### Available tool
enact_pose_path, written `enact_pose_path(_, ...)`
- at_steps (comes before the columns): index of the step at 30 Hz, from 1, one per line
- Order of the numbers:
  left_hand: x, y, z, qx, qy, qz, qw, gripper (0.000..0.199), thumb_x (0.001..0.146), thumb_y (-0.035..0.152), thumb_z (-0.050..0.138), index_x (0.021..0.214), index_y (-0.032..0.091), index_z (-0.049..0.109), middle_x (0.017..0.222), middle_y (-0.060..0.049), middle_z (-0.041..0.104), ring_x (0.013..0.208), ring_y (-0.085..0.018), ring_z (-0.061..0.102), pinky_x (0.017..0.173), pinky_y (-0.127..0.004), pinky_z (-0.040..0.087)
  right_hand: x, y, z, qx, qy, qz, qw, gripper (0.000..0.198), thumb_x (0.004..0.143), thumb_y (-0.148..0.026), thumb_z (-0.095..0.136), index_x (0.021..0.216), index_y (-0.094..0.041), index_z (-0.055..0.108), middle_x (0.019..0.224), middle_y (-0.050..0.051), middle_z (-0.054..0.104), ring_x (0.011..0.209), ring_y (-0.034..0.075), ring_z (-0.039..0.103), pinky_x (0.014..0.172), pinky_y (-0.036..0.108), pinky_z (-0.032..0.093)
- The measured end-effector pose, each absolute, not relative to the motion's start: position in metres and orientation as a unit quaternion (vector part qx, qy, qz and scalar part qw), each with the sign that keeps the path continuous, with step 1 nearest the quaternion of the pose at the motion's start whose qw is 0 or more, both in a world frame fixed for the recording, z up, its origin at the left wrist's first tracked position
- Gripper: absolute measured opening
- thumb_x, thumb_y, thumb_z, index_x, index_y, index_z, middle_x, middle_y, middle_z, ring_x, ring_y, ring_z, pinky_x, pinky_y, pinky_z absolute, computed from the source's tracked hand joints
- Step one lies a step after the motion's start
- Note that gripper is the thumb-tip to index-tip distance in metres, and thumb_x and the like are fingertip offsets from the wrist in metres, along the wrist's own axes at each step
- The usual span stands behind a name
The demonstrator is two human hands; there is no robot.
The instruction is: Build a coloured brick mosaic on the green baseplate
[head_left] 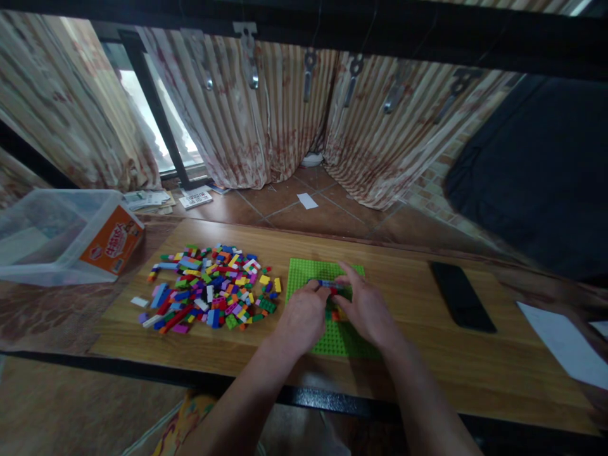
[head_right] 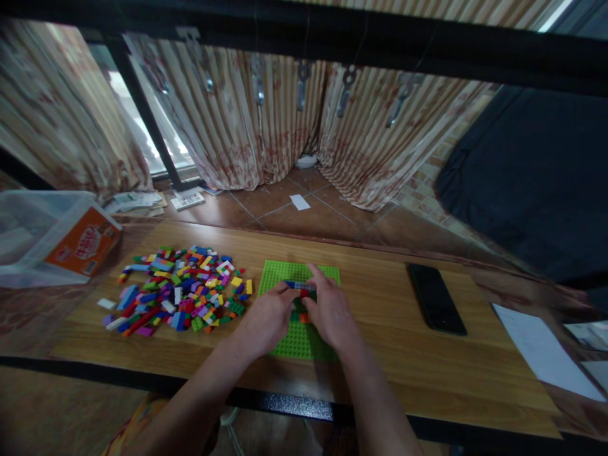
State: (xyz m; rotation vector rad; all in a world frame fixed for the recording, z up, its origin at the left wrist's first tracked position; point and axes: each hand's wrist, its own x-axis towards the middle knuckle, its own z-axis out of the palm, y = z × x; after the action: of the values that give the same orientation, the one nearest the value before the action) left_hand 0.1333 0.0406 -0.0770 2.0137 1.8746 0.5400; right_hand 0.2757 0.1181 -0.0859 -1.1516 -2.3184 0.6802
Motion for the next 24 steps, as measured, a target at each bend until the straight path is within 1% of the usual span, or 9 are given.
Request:
enact_pose_path(4, 0.133, 0.041, -0.077, 0.702, 0.666, 0.186, 0.172, 0.028, 0.088, 0.011, 0.041, 0.108, 0.017, 0.06, 0.103, -0.008, 0.059, 0.089, -0.018, 0.061, 0.084, -0.033, 0.051, 0.287, 0.123, -0.087, -0.466, -0.801, 0.249, 0.282, 0.056, 0.08, -0.021, 0.057, 0.134, -0.023, 0.047, 0.107, 0.008, 0.068, 0.101, 0.025, 0.063, 0.092, 0.046, 0.047)
enact_pose_path(7, 0.134, 0.04, -0.076, 0.701, 0.67, 0.184, 0.164, 0.029, 0.088, 0.012, 0.042, 0.109, 0.018, 0.059, 0.103, -0.007, 0.058, 0.091, -0.019, 0.06, 0.085, -0.033, 0.05, 0.29, 0.125, -0.09, -0.512, -0.774, 0.253, 0.274, 0.049, 0.08, -0.022, 0.057, 0.128, -0.021, 0.052, 0.103, 0.008, 0.069, 0.096, 0.023, 0.064, 0.09, 0.044, 0.048)
enact_pose_path(11, 0.139, 0.037, -0.073, 0.711, 0.671, 0.157, 0.14, 0.028, 0.088, 0.013, 0.043, 0.109, 0.02, 0.059, 0.102, -0.008, 0.056, 0.095, -0.02, 0.057, 0.088, -0.036, 0.048, 0.284, 0.125, -0.093, -0.54, -0.757, 0.281, 0.24, 0.046, 0.077, -0.02, 0.06, 0.123, -0.017, 0.056, 0.093, 0.006, 0.069, 0.085, 0.021, 0.065, 0.083, 0.039, 0.049)
enact_pose_path(16, 0.145, 0.032, -0.072, 0.719, 0.679, 0.108, 0.105, 0.032, 0.087, 0.014, 0.043, 0.115, 0.021, 0.057, 0.108, -0.009, 0.054, 0.099, -0.022, 0.054, 0.087, -0.038, 0.047, 0.275, 0.125, -0.096, -0.546, -0.745, 0.303, 0.233, 0.044, 0.075, -0.018, 0.061, 0.12, -0.016, 0.058, 0.086, 0.004, 0.069, 0.076, 0.017, 0.064, 0.074, 0.033, 0.049)
enact_pose_path(20, 0.147, 0.031, -0.07, 0.714, 0.689, 0.081, 0.094, 0.04, 0.087, 0.012, 0.041, 0.124, 0.023, 0.052, 0.111, -0.009, 0.053, 0.099, -0.023, 0.053, 0.085, -0.038, 0.047, 0.273, 0.128, -0.099, -0.556, -0.739, 0.299, 0.236, 0.042, 0.073, -0.015, 0.063, 0.115, -0.017, 0.061, 0.082, 0.002, 0.068, 0.072, 0.015, 0.063, 0.072, 0.031, 0.048)
enact_pose_path(24, 0.149, 0.031, -0.07, 0.714, 0.692, 0.074, 0.081, 0.041, 0.087, 0.014, 0.041, 0.127, 0.022, 0.051, 0.111, -0.01, 0.053, 0.099, -0.026, 0.052, 0.083, -0.041, 0.047, 0.273, 0.13, -0.101, -0.551, -0.734, 0.311, 0.246, 0.041, 0.072, -0.015, 0.062, 0.113, -0.018, 0.061, 0.081, 0.002, 0.068, 0.072, 0.015, 0.063, 0.073, 0.031, 0.049)
